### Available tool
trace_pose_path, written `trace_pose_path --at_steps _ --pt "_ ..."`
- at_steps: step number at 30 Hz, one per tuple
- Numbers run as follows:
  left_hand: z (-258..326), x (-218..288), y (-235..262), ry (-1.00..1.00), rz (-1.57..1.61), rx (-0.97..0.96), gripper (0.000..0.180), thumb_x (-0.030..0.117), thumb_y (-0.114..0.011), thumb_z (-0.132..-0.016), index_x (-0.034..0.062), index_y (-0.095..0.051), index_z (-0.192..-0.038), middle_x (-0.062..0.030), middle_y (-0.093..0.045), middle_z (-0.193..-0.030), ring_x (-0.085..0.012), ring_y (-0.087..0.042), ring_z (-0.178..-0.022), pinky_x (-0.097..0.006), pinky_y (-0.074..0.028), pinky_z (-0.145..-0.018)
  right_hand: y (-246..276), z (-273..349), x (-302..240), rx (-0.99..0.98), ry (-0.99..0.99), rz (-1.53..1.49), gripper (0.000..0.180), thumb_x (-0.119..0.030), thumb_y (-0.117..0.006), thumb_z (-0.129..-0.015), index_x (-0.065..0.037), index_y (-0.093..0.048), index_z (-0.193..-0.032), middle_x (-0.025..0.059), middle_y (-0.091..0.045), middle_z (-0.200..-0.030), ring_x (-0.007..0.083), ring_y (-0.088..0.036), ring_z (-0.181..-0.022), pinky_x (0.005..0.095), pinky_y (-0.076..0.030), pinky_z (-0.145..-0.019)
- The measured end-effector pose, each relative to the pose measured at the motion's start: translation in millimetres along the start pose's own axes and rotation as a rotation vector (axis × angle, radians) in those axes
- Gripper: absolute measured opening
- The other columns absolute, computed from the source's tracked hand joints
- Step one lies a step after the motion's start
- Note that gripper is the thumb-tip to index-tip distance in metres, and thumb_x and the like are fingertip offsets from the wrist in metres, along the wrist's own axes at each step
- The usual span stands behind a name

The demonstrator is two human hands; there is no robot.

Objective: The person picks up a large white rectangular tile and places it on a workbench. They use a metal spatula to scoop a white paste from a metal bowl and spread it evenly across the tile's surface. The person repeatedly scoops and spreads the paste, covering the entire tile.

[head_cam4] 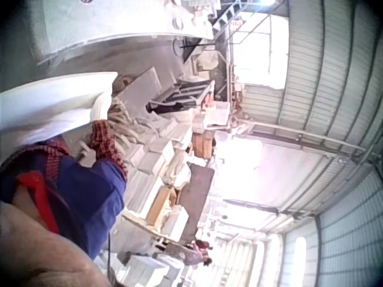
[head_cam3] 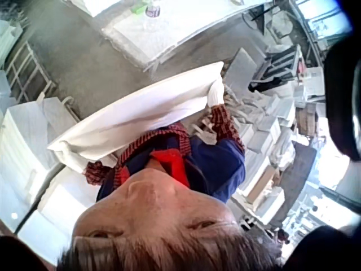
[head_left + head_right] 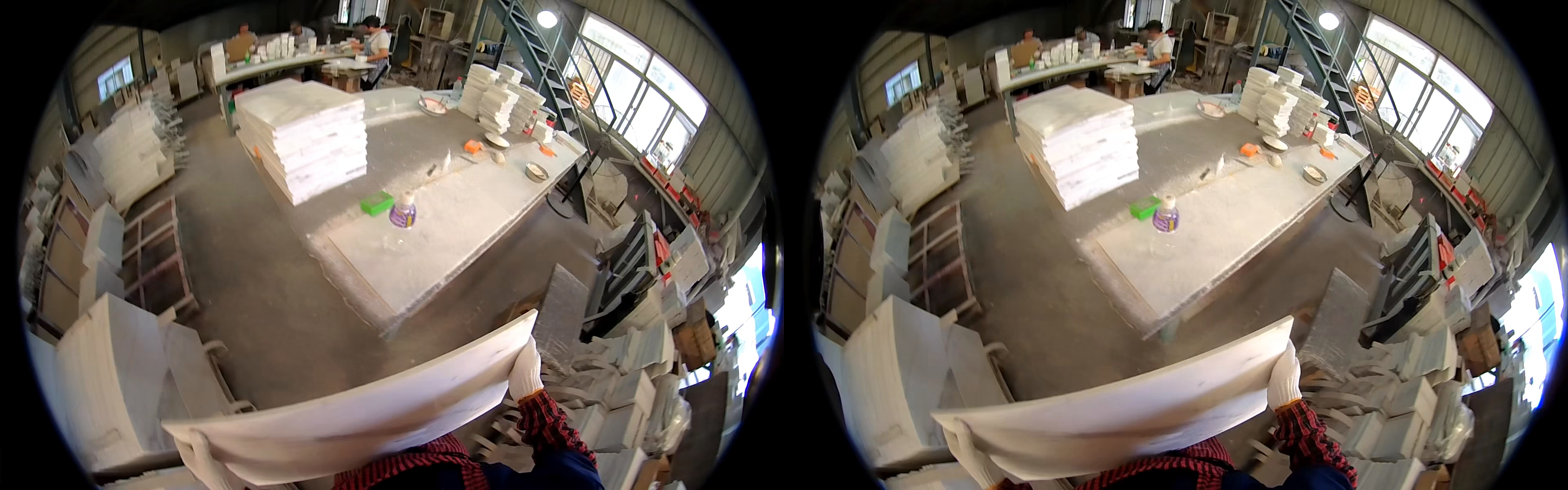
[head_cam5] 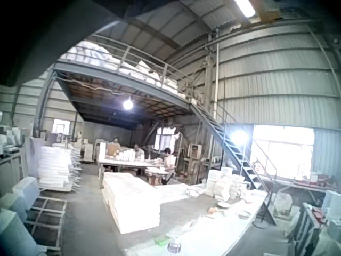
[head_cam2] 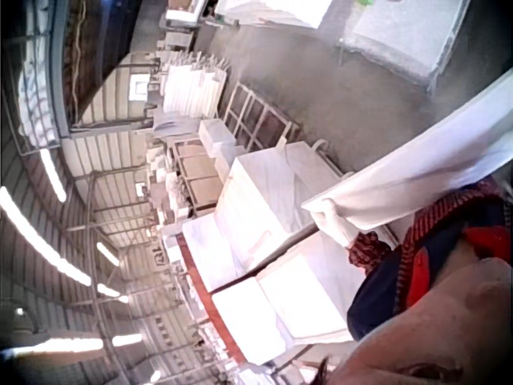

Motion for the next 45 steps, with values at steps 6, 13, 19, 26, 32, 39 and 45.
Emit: trace_pose_path --at_steps 6,13,19,26,32,39,45 --pt "17.0 -27.9 -78.9 -0.008 -0.137 0.013 0.058 0.037 -0.058 -0.106 -0.0076 -0.049 -0.142 -0.0141 -0.059 -0.133 -0.0210 -0.055 -0.119 -0.035 -0.040 -0.107 60.6 -64.4 -21.5 -0.024 0.007 -0.142 0.054 -0.045 -0.048 -0.107 -0.002 -0.061 -0.136 0.0074 -0.067 -0.129 0.0245 -0.061 -0.117 0.0368 -0.046 -0.104" --pt "69.0 -43.7 -241.7 -0.073 -0.145 0.064 0.056 0.031 -0.056 -0.104 -0.0084 -0.047 -0.143 -0.0126 -0.057 -0.131 -0.0201 -0.052 -0.117 -0.033 -0.039 -0.106 112.1 -219.9 -62.0 -0.096 0.130 -0.180 0.050 -0.044 -0.046 -0.109 -0.004 -0.061 -0.136 0.0061 -0.067 -0.127 0.0218 -0.061 -0.116 0.0368 -0.047 -0.101" --pt "101.7 -61.8 -344.3 -0.063 -0.161 0.181 0.052 0.033 -0.053 -0.105 -0.0072 -0.051 -0.137 -0.0112 -0.058 -0.125 -0.0202 -0.053 -0.116 -0.033 -0.039 -0.106 95.6 -333.5 -126.8 -0.017 0.071 -0.148 0.049 -0.042 -0.046 -0.109 -0.005 -0.061 -0.136 0.0044 -0.067 -0.129 0.0216 -0.061 -0.116 0.0360 -0.047 -0.101" --pt "104.5 -51.2 -420.3 -0.019 -0.216 0.245 0.045 0.034 -0.056 -0.104 -0.0043 -0.055 -0.128 -0.0100 -0.058 -0.117 -0.0185 -0.055 -0.108 -0.033 -0.041 -0.101 33.3 -430.5 -143.5 -0.081 -0.029 -0.155 0.048 -0.041 -0.050 -0.108 -0.003 -0.062 -0.134 0.0053 -0.066 -0.131 0.0232 -0.061 -0.118 0.0364 -0.047 -0.101" --pt "73.5 -69.9 -495.1 -0.013 -0.196 0.168 0.054 0.034 -0.056 -0.107 -0.0066 -0.048 -0.142 -0.0086 -0.059 -0.123 -0.0169 -0.054 -0.112 -0.030 -0.040 -0.102 -0.9 -499.3 -181.7 -0.120 0.008 -0.151 0.050 -0.040 -0.053 -0.106 -0.002 -0.060 -0.137 0.0077 -0.066 -0.132 0.0250 -0.061 -0.119 0.0378 -0.047 -0.104" --pt "85.4 -79.4 -586.1 0.049 -0.138 0.300 0.051 0.027 -0.062 -0.104 -0.0070 -0.050 -0.140 -0.0092 -0.060 -0.127 -0.0168 -0.055 -0.115 -0.031 -0.041 -0.104 -46.8 -601.0 -209.6 -0.235 -0.025 -0.061 0.050 -0.040 -0.052 -0.104 -0.002 -0.062 -0.135 0.0083 -0.066 -0.131 0.0261 -0.061 -0.118 0.0385 -0.047 -0.103" --pt "107.4 -92.9 -697.0 0.158 -0.133 0.389 0.054 0.017 -0.065 -0.098 -0.0092 -0.048 -0.143 -0.0103 -0.061 -0.130 -0.0165 -0.057 -0.116 -0.029 -0.042 -0.104 -115.7 -741.2 -239.2 -0.374 0.001 0.091 0.065 -0.051 -0.047 -0.105 0.004 -0.058 -0.140 0.0117 -0.064 -0.134 0.0261 -0.061 -0.119 0.0386 -0.048 -0.102"
Point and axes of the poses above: each hand's wrist, its own z-axis away from the middle knuckle, its own y-axis out of the back of the hand, x = y × z, the point moved 3 cm from there along -z, towards the middle knuckle
